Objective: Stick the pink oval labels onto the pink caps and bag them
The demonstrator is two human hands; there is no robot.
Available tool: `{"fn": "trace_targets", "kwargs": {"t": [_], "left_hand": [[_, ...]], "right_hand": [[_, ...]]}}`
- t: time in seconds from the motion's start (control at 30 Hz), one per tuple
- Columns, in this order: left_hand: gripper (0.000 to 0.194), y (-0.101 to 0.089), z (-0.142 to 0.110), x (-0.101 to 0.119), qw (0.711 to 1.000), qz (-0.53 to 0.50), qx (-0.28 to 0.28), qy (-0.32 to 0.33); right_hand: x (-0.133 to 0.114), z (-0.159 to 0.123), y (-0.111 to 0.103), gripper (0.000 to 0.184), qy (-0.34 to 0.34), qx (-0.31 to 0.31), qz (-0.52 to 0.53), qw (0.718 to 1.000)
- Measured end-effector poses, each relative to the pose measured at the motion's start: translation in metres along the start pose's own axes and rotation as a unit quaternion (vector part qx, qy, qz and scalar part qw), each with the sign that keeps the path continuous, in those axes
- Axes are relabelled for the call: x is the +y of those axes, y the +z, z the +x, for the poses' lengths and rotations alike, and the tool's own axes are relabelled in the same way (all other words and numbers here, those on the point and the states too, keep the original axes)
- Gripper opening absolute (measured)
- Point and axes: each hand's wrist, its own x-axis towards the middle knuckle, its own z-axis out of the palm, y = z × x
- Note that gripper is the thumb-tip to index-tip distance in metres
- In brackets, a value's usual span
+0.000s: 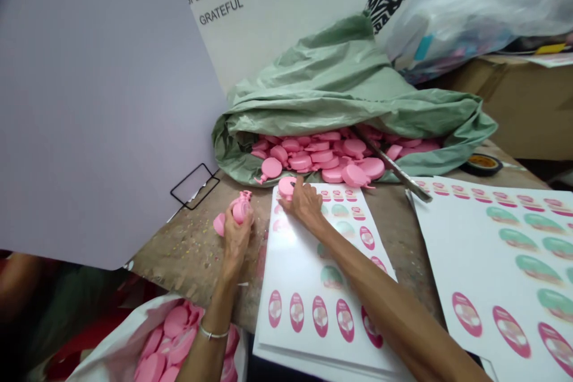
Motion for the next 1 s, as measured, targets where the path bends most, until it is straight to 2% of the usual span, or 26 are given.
{"fn": "trace_targets", "kwargs": {"t": [0.07,0.1,0.17,0.23,0.3,0.33,0.4,0.43,0.47,0.5,0.53,0.6,0.63,0.67,0.73,0.83,1.0], "left_hand": [[0.045,-0.004,-0.003,0.006,0.993,0.079,0.034,0.076],[0.041,-0.006,-0.007,0.009,0.984,0.121,0.033,0.122],[0.032,-0.005,-0.013,0.015,0.949,0.221,0.021,0.222],[0.036,-0.001,-0.019,0.021,0.9,0.315,-0.018,0.299],[0.051,0.005,-0.024,0.028,0.853,0.379,-0.092,0.347],[0.059,0.008,-0.027,0.031,0.825,0.404,-0.146,0.367],[0.06,0.013,-0.033,0.037,0.777,0.425,-0.268,0.378],[0.056,0.014,-0.036,0.038,0.768,0.421,-0.317,0.363],[0.05,0.014,-0.039,0.037,0.773,0.406,-0.353,0.336],[0.045,0.013,-0.04,0.035,0.796,0.376,-0.368,0.3],[0.039,0.011,-0.04,0.031,0.832,0.332,-0.362,0.258],[0.031,0.007,-0.036,0.022,0.919,0.203,-0.298,0.157],[0.029,0.006,-0.032,0.017,0.953,0.126,-0.257,0.102],[0.028,0.006,-0.026,0.012,0.973,0.056,-0.219,0.051],[0.031,0.011,-0.012,0.003,0.983,-0.041,-0.178,-0.019],[0.034,0.029,0.01,-0.007,0.978,-0.09,-0.183,-0.052],[0.037,0.053,0.034,-0.022,0.964,-0.142,-0.203,-0.097]], "right_hand": [[0.004,0.003,0.001,0.051,0.007,-0.022,0.016,1.0],[0.009,0.004,-0.001,0.047,0.0,-0.03,0.025,0.999],[0.02,0.002,-0.01,0.046,-0.029,-0.049,0.043,0.997],[0.028,-0.006,-0.026,0.047,-0.071,-0.073,0.057,0.993],[0.032,-0.018,-0.045,0.044,-0.113,-0.104,0.068,0.986],[0.033,-0.024,-0.055,0.04,-0.142,-0.136,0.076,0.978],[0.035,-0.036,-0.073,0.03,-0.216,-0.233,0.103,0.943],[0.036,-0.04,-0.079,0.028,-0.249,-0.284,0.12,0.918],[0.037,-0.043,-0.084,0.027,-0.27,-0.32,0.14,0.897],[0.039,-0.045,-0.086,0.028,-0.275,-0.326,0.161,0.89],[0.04,-0.046,-0.085,0.03,-0.263,-0.299,0.18,0.9],[0.043,-0.048,-0.073,0.035,-0.217,-0.192,0.199,0.936],[0.042,-0.049,-0.064,0.036,-0.198,-0.131,0.188,0.953],[0.042,-0.051,-0.053,0.034,-0.186,-0.078,0.161,0.966],[0.038,-0.055,-0.029,0.026,-0.18,-0.009,0.09,0.98],[0.031,-0.063,-0.002,0.018,-0.186,0.043,0.015,0.982],[0.032,-0.068,0.011,0.023,-0.194,0.079,-0.041,0.977]]}}
